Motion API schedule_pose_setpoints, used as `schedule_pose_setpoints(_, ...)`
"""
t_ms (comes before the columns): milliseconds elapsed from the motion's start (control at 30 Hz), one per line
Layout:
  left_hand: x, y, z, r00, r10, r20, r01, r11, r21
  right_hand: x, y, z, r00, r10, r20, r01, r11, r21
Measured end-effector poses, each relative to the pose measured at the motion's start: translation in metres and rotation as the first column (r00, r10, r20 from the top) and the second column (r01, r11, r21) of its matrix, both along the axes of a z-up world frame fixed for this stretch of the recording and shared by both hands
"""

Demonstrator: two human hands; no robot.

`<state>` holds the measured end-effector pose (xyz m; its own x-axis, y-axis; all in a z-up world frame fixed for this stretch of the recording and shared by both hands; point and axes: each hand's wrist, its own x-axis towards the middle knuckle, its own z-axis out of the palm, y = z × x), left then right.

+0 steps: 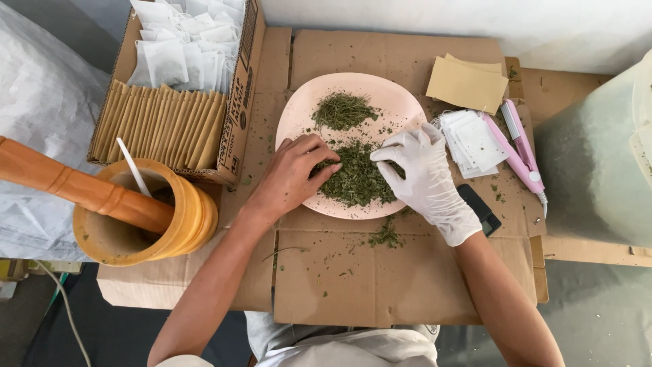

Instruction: The person sorts dried green herbs on a pink plate using both hands, picking up small amounts and moving them around. A mortar and pestle, cardboard boxes, and a digital scale are visible on the table.

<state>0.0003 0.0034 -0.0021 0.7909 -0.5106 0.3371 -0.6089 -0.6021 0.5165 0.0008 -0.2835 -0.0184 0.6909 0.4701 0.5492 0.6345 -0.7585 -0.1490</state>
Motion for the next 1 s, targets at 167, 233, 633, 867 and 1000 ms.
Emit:
schedule_pose_setpoints(167,0.001,-0.001,-0.002,1.0,0.006,-0.005,-0.006,1.0,0.0,0.0,-0.009,0.016,0.999,-0.035,-0.035,0.033,0.998,-0.06)
schedule_pose_setpoints(233,0.001,0.0,-0.002,1.0,0.009,-0.008,-0.009,1.0,0.004,0.001,-0.016,0.019,0.996,-0.065,-0.055,0.058,0.992,-0.114)
schedule_pose_setpoints(633,0.001,0.0,-0.003,1.0,0.011,-0.001,-0.011,1.0,-0.006,0.007,-0.021,0.013,1.0,-0.021,0.005,0.021,0.985,-0.171)
schedule_pose_setpoints(867,-0.004,-0.009,0.001,0.999,-0.046,-0.019,0.044,0.996,-0.074,-0.005,-0.002,0.024,0.995,0.072,-0.072,-0.067,0.995,0.071)
schedule_pose_setpoints(1000,-0.009,-0.013,0.01,0.997,-0.072,-0.002,0.072,0.995,-0.074,-0.005,0.005,0.014,0.998,0.069,-0.016,-0.068,0.996,0.055)
